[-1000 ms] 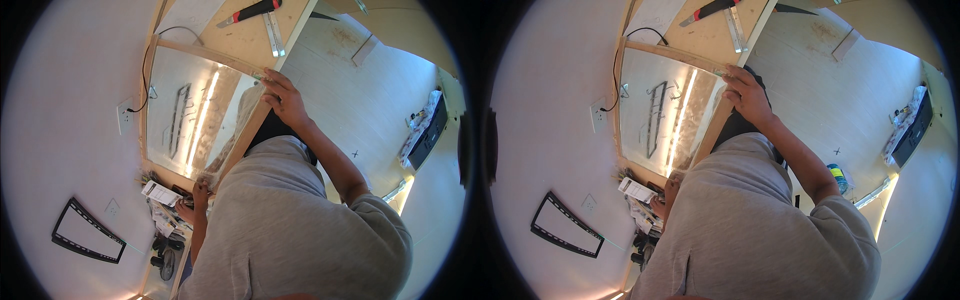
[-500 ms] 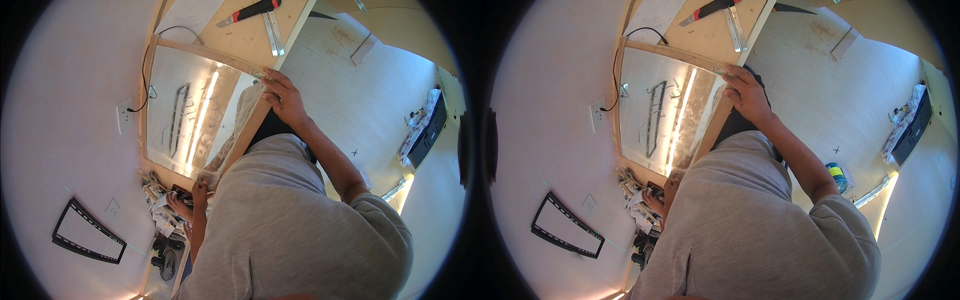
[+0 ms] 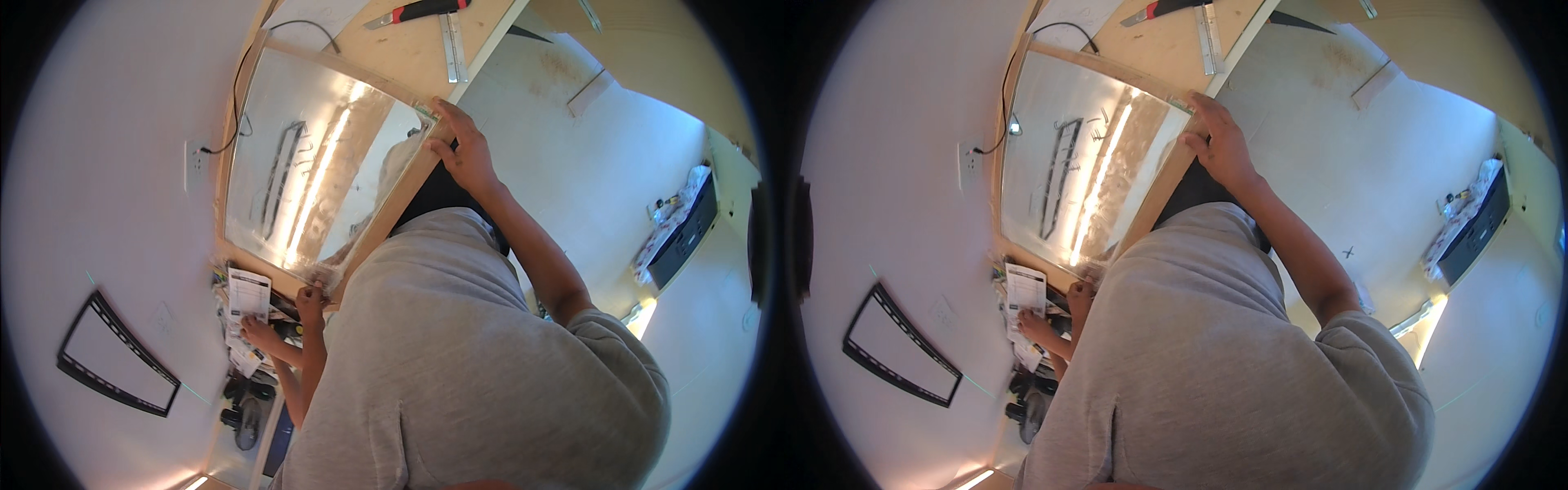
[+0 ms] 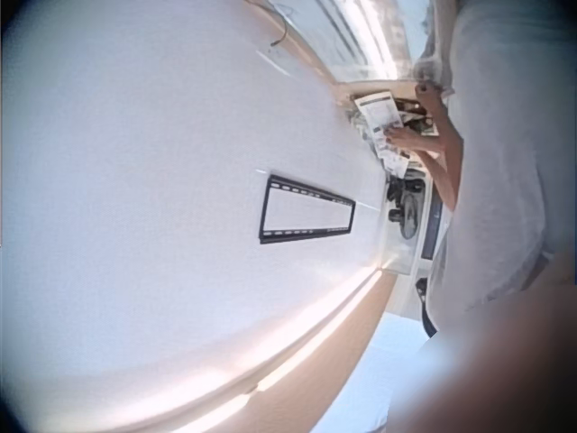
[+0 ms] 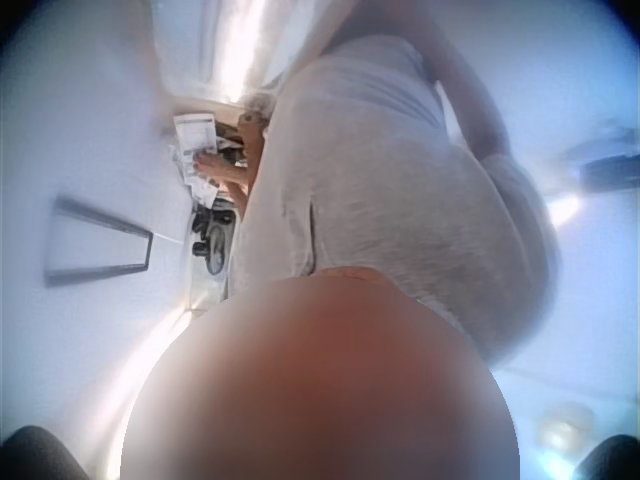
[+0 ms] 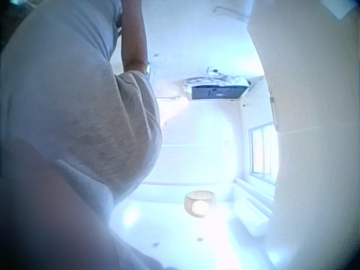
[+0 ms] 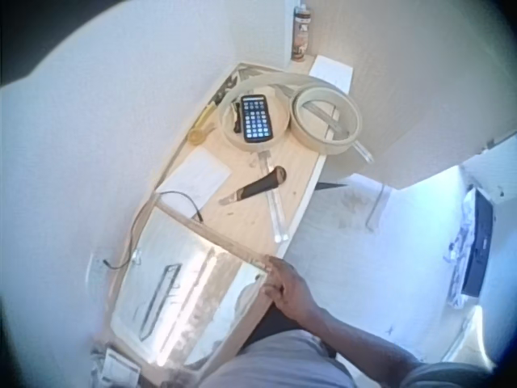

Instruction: The person assembles a mirror frame by placing a mirror onto a wooden board, aligning wooden strips along the edges, and securing them with tape. The person repeatedly adjusts the strips and applies tape to hold the frame in place.

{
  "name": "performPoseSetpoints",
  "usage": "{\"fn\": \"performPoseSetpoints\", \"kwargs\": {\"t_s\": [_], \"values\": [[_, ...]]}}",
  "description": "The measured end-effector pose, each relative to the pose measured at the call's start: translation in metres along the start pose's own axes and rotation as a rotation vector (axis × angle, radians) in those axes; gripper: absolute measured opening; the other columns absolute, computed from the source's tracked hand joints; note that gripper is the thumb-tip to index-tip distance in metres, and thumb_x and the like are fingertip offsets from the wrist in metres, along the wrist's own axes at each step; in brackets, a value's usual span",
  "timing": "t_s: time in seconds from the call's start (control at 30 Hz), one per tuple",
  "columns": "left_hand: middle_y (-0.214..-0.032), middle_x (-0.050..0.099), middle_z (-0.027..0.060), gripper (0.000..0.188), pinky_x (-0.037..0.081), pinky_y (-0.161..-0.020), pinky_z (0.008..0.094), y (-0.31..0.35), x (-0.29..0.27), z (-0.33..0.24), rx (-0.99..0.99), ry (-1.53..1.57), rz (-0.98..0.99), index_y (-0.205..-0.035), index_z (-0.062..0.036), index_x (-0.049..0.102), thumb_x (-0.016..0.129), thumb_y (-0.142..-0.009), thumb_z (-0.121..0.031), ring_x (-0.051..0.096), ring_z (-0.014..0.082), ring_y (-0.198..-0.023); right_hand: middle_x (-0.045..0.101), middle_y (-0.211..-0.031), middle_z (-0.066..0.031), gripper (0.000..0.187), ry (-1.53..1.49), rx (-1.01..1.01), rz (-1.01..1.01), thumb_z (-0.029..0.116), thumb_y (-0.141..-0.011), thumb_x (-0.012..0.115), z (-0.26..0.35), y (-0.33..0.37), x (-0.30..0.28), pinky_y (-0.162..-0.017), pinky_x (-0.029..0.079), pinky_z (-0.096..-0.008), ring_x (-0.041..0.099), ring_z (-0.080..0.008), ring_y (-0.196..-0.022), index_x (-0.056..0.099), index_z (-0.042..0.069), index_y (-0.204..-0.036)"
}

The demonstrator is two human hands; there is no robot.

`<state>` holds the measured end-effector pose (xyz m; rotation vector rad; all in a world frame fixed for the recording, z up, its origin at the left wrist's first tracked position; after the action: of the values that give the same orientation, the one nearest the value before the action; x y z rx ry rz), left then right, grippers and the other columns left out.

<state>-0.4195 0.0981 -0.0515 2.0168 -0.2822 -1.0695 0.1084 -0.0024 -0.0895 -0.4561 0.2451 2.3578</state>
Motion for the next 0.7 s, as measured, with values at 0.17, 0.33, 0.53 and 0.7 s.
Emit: {"fn": "performPoseSetpoints", "kwargs": {"t_s": [0.17,0.33,0.53,0.7], "values": [[-0.091,0.063,0.0103,0.042,0.051,-0.078,0.0339,0.017,0.007,0.02,0.295,-0.187,-0.207,-0.105,0.0023,0.058,0.081,-0.087,-0.028,0.061,0.0193,-0.085,0.058,-0.143,-0.0203,0.064,0.029,-0.019,0.004,0.013,-0.085,0.079,-0.005,0.0,0.001,-0.111,0.044,-0.0428,0.055,-0.0363,-0.133,0.054,0.004,-0.143],[-0.08,0.059,0.0145,0.059,0.05,-0.068,0.0397,0.022,0.011,0.025,0.481,-0.216,-0.323,-0.098,0.0,0.048,0.084,-0.083,-0.044,0.061,0.0271,-0.073,0.059,-0.141,-0.021,0.063,0.051,-0.052,0.07,0.015,-0.086,0.08,-0.001,0.001,0.005,-0.11,0.045,-0.0412,0.057,-0.0327,-0.131,0.054,0.001,-0.142],[-0.093,0.062,0.0192,0.037,0.051,-0.073,0.0459,0.017,0.001,-0.038,0.606,-0.315,-0.644,-0.097,-0.0006,0.058,0.078,-0.087,-0.03,0.063,0.0393,-0.085,0.058,-0.14,-0.0215,0.063,0.045,-0.06,0.092,0.019,-0.089,0.08,0.0,-0.005,0.011,-0.111,0.043,-0.0407,0.056,-0.0307,-0.131,0.054,-0.002,-0.142],[-0.116,0.061,0.0127,0.048,0.044,-0.094,0.0467,0.073,0.09,-0.095,1.022,-0.217,-0.32,-0.114,-0.0066,0.064,0.087,-0.072,-0.017,0.056,0.0349,-0.111,0.058,-0.141,-0.0214,0.062,0.161,-0.067,0.13,0.02,-0.09,0.079,0.002,-0.005,0.009,-0.113,0.041,-0.0408,0.055,-0.0308,-0.132,0.053,-0.003,-0.142]]}}
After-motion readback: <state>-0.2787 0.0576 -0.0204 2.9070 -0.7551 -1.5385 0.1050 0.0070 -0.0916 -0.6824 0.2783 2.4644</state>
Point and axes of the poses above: each hand's wrist, its own y-axis away from the middle knuckle, its own x-axis out of the palm, z = x × y, the point moved 4 cm from there along -y, towards the middle knuckle
